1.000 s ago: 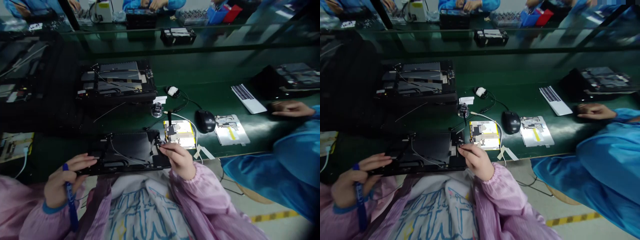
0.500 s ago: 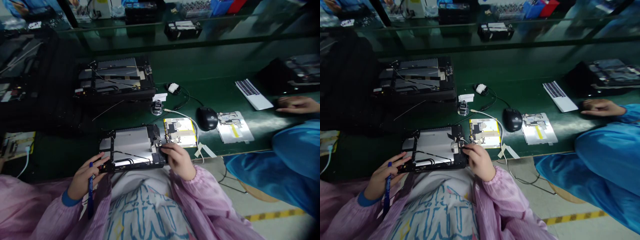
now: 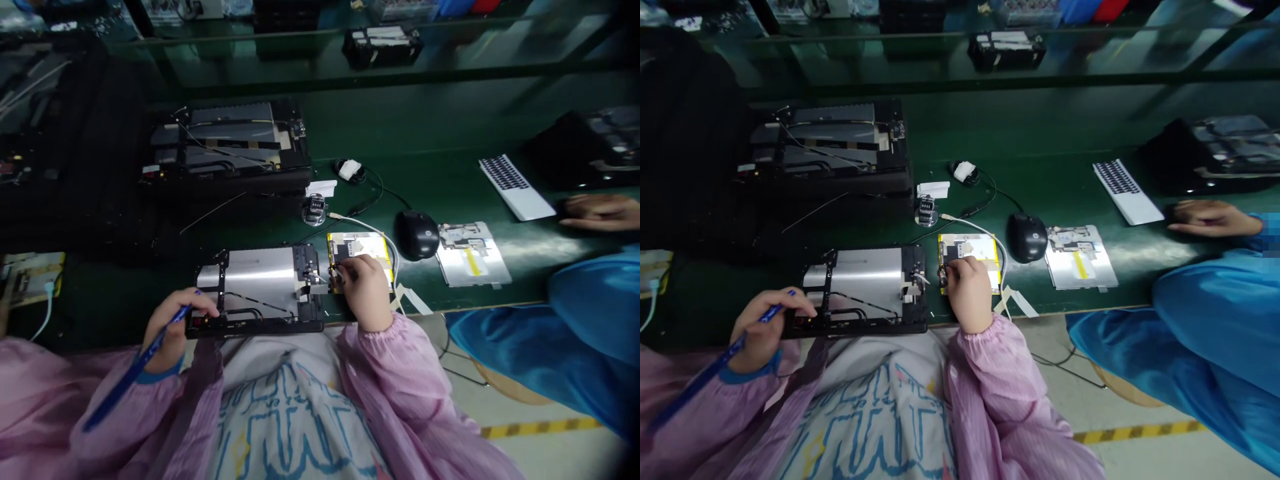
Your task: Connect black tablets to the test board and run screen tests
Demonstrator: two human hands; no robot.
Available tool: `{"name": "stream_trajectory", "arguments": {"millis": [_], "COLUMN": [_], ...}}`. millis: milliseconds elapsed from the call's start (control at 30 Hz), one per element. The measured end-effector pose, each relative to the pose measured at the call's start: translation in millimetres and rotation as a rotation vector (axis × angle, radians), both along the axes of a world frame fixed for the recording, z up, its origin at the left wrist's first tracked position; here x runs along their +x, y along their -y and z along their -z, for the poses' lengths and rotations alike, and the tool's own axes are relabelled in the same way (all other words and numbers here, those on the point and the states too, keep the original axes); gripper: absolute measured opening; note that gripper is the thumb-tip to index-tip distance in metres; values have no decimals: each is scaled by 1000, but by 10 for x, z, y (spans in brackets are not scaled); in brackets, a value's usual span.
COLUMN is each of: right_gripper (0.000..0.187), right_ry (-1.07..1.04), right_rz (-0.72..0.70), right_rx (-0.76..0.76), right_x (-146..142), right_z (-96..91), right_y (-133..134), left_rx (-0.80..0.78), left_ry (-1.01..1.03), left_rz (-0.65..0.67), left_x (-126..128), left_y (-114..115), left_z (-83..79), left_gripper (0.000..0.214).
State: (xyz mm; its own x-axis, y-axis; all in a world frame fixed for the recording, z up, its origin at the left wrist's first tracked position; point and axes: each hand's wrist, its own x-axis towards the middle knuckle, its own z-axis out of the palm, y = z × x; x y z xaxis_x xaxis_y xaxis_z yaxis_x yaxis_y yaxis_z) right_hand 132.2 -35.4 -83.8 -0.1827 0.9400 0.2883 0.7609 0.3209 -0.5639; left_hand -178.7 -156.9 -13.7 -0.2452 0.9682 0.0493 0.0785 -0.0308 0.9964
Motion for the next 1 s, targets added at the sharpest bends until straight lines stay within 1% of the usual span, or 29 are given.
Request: {"name": "stream_trajectory", "arguments": {"millis": [33, 67, 133, 200, 267, 333, 467, 567, 633, 700, 733, 767, 800, 833, 867, 900, 933, 967, 1000], "right_gripper": [14, 14, 12, 11, 12, 13, 15, 7, 5, 15, 21, 27, 30, 31, 30, 27, 24, 20, 18], "right_ry": [17, 30, 48, 62, 80, 95, 62, -37, -189, -398, -494, -565, -593, -575, -514, -417, -302, -196, -120], "right_rz": [0, 4, 19, 34, 50, 53, 4, -22, -41, -114, -139, -133, -112, -105, -130, -198, -306, -423, -512], "right_rx": [-1, 1, 18, 48, 79, 99, 86, -17, -150, -287, -305, -261, -156, -13, 136, 258, 333, 368, 381], "right_x": [-5, -9, -19, -35, -58, -86, -129, -119, -98, -80, -75, -76, -83, -98, -123, -155, -194, -235, -273], "right_z": [-7, -14, -20, -17, -14, -18, -45, -82, -135, -230, -292, -361, -433, -500, -559, -604, -633, -647, -647], "right_y": [1, 3, 14, 40, 79, 122, 145, 80, 34, 26, 47, 86, 142, 214, 298, 387, 476, 559, 630], "left_rx": [41, 34, -117, -286, -412, -478, -483, -468, -439, -369, -322, -270, -222, -181, -146, -115, -88, -55, -8], "left_ry": [41, 102, 222, 286, 287, 274, 235, 170, 138, 122, 125, 137, 153, 170, 182, 183, 169, 135, 81], "left_rz": [19, 81, 221, 316, 351, 354, 358, 361, 364, 379, 392, 408, 427, 448, 466, 480, 492, 506, 522], "left_x": [119, 236, 431, 550, 596, 600, 591, 595, 589, 581, 582, 589, 606, 632, 668, 711, 758, 804, 845], "left_y": [-57, -118, -244, -351, -420, -454, -458, -443, -430, -412, -400, -384, -366, -346, -325, -304, -286, -271, -262], "left_z": [-4, -1, 28, 81, 134, 168, 167, 158, 161, 159, 149, 130, 103, 66, 24, -22, -67, -108, -144], "left_gripper": [52, 53, 48, 38, 26, 15, 8, 11, 15, 19, 22, 24, 26, 27, 26, 25, 24, 22, 20]}}
